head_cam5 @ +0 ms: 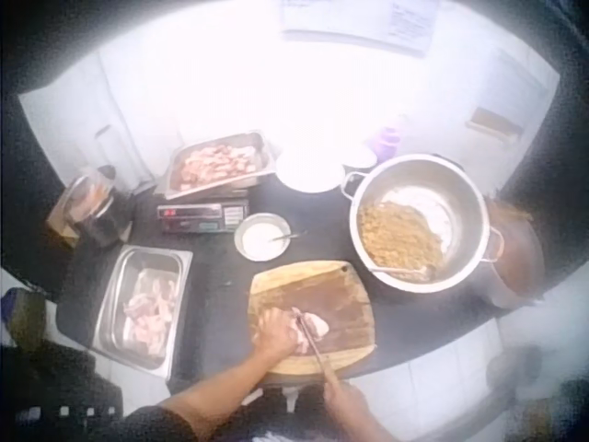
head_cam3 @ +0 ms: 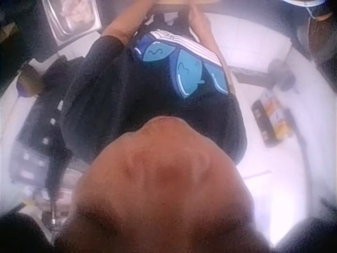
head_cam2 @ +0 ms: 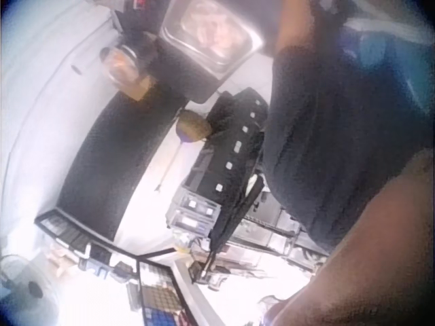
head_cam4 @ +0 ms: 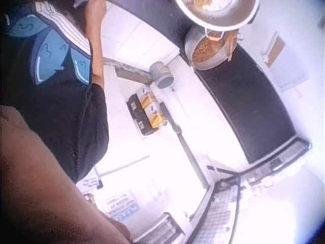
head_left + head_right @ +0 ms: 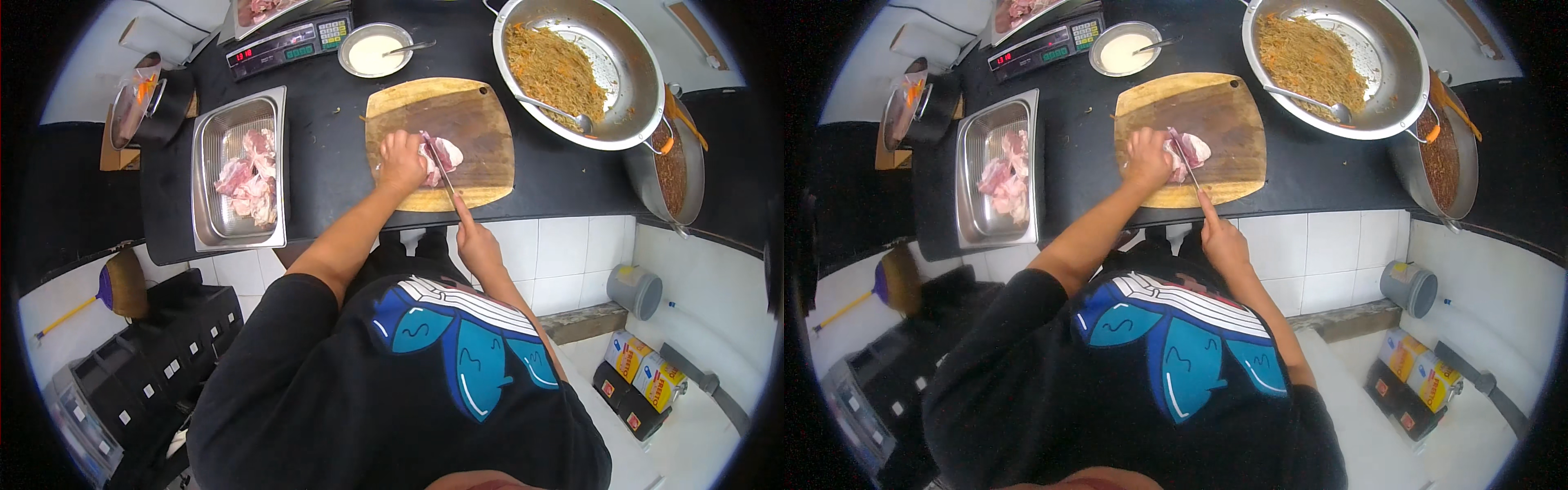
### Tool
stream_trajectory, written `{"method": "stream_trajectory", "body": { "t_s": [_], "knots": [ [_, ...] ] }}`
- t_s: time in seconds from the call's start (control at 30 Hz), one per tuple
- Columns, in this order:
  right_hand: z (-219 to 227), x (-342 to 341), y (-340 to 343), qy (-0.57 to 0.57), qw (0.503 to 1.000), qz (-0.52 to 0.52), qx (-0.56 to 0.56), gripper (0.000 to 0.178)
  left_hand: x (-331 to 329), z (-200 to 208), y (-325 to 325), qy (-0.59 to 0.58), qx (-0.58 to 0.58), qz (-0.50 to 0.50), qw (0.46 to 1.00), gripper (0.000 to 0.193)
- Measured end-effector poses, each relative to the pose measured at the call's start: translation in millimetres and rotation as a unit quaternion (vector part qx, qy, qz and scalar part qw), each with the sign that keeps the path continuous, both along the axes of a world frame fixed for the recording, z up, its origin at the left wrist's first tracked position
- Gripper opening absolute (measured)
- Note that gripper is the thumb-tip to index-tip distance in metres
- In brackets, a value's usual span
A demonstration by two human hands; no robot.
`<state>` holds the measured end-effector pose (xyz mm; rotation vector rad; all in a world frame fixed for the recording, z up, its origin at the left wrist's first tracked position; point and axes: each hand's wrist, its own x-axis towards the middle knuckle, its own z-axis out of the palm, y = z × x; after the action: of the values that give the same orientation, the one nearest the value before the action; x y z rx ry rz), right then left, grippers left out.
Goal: The person cuts raw meat into small pieces on a wooden board using a knife and moves them into a tray on a digital scale.
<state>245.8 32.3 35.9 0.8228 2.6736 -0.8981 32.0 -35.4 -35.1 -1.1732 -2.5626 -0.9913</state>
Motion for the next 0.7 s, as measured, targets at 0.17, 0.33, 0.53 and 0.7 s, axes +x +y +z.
{"method": "stream_trajectory", "body": {
  "t_s": [0.17,0.33,0.53,0.7],
  "knots": [
    [6,-11,4,-0.019,1.000,0.014,0.011,0.064,0,-1,1,-0.008,-0.024,0.001,1.000,0.021],
    [-13,-59,16,0.070,0.997,0.014,0.003,0.059,4,4,-3,-0.013,-0.047,-0.065,0.997,0.016],
    [-17,-67,23,0.055,0.998,0.021,-0.012,0.064,6,6,3,-0.022,-0.076,0.006,0.997,0.013],
    [1,4,5,-0.029,0.998,-0.003,-0.047,0.064,2,6,4,-0.043,-0.065,0.051,0.996,0.013]
  ]
}}
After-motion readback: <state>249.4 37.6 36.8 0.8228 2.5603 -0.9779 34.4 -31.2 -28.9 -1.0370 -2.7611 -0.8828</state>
